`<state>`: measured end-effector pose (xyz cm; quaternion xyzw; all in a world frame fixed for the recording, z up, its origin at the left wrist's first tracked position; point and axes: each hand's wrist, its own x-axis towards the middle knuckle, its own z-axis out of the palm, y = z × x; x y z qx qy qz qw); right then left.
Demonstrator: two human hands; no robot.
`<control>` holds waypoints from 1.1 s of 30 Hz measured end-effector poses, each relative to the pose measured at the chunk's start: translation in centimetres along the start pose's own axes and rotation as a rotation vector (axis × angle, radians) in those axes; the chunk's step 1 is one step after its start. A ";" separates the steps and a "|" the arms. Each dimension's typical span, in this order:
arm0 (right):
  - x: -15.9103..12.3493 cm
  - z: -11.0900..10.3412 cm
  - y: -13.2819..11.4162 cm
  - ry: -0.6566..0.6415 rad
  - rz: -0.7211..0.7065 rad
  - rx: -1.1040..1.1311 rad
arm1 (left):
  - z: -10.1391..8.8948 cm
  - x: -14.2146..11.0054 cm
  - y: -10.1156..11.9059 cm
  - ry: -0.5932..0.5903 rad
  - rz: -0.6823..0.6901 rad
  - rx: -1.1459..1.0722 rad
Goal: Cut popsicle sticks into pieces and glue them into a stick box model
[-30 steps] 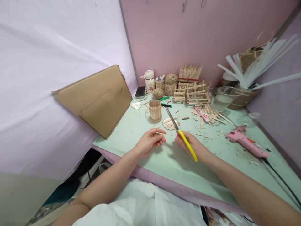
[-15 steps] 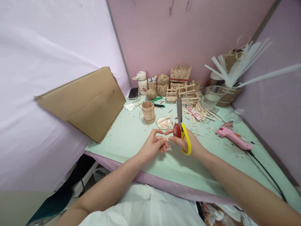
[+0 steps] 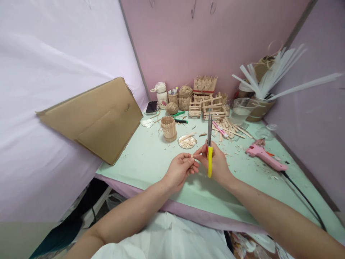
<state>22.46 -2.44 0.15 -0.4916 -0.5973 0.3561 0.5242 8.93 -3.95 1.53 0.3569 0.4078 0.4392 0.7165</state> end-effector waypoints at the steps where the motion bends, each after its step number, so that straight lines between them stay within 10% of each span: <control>1: 0.0 0.0 0.1 0.005 -0.003 0.005 | 0.0 0.1 -0.1 0.014 0.020 0.014; 14: 0.8 -0.1 -0.2 -0.045 0.094 0.010 | -1.2 0.7 -0.1 0.171 0.236 0.164; 33: 1.1 -0.2 0.1 -0.088 0.115 0.018 | -1.0 0.9 -0.8 0.142 0.189 0.189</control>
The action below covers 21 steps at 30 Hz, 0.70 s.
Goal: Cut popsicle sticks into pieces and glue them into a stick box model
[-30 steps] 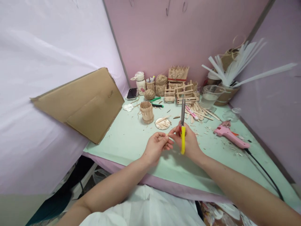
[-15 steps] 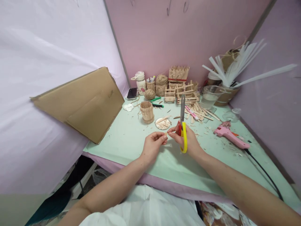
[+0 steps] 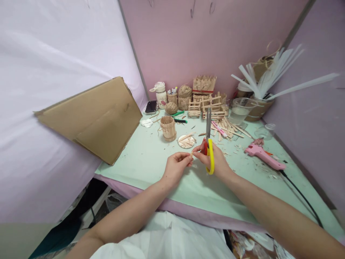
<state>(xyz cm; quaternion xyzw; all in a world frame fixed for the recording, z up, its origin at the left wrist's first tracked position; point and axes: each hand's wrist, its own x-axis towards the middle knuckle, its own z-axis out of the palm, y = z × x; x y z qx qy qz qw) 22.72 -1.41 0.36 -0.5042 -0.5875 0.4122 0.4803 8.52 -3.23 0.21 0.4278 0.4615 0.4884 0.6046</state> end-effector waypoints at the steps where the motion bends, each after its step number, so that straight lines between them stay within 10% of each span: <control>1: 0.0 0.0 -0.1 0.001 0.004 -0.003 | 0.0 0.0 0.0 -0.001 -0.003 0.000; 7: 0.2 -0.5 -0.5 0.064 0.035 -0.122 | -0.3 1.1 1.2 0.013 -0.065 -0.076; 21: -0.9 -2.2 -2.4 -0.329 0.287 -0.369 | -2.1 5.7 2.8 -0.041 -0.134 -0.263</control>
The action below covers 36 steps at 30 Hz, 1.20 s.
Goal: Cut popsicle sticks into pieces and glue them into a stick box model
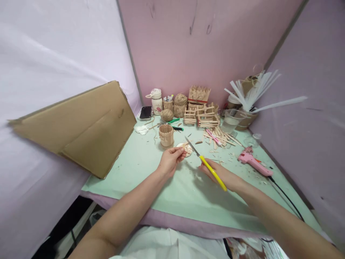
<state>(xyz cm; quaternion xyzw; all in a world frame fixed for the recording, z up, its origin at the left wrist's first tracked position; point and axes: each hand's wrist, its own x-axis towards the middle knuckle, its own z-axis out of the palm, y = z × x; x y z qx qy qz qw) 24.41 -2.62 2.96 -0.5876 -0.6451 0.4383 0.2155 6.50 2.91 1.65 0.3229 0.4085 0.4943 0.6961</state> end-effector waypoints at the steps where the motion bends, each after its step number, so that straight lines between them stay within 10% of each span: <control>1: -0.2 0.1 0.0 0.005 0.028 -0.024 | 0.0 0.0 -0.1 -0.015 -0.007 0.003; 36: -1.0 3.1 -2.9 -0.135 0.272 0.187 | -0.7 -0.2 -0.9 -0.080 0.029 0.157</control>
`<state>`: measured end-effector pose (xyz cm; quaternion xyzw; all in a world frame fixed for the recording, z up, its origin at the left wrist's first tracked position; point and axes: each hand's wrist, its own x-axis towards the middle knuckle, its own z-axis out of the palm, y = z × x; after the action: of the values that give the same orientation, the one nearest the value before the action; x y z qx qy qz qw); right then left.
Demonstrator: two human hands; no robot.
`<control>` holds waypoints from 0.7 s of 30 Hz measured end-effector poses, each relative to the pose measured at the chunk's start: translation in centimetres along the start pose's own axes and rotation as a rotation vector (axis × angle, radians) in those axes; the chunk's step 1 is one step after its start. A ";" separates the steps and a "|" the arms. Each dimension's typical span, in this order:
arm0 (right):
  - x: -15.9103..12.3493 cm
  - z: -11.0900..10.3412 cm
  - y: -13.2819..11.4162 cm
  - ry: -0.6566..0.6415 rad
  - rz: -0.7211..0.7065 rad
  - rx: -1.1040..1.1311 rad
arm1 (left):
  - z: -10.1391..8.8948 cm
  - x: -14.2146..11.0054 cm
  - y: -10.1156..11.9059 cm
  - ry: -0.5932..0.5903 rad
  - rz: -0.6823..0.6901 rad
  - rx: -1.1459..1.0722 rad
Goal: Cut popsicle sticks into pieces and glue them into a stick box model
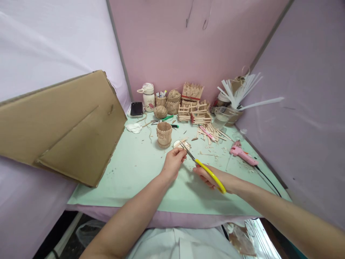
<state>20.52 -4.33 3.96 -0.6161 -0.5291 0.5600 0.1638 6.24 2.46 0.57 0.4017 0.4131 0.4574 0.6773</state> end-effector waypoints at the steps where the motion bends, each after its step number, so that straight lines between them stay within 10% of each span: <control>1: 0.1 0.0 0.0 -0.001 0.010 0.007 | 0.0 0.0 0.0 -0.003 -0.009 -0.006; 21: 0.6 0.3 -0.8 -0.075 0.157 0.140 | -0.5 1.2 -0.4 -0.017 -0.122 -0.068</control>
<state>19.82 -3.67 4.21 -0.6214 -0.4444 0.6294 0.1423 6.15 3.55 -0.24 0.3565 0.4155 0.4255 0.7206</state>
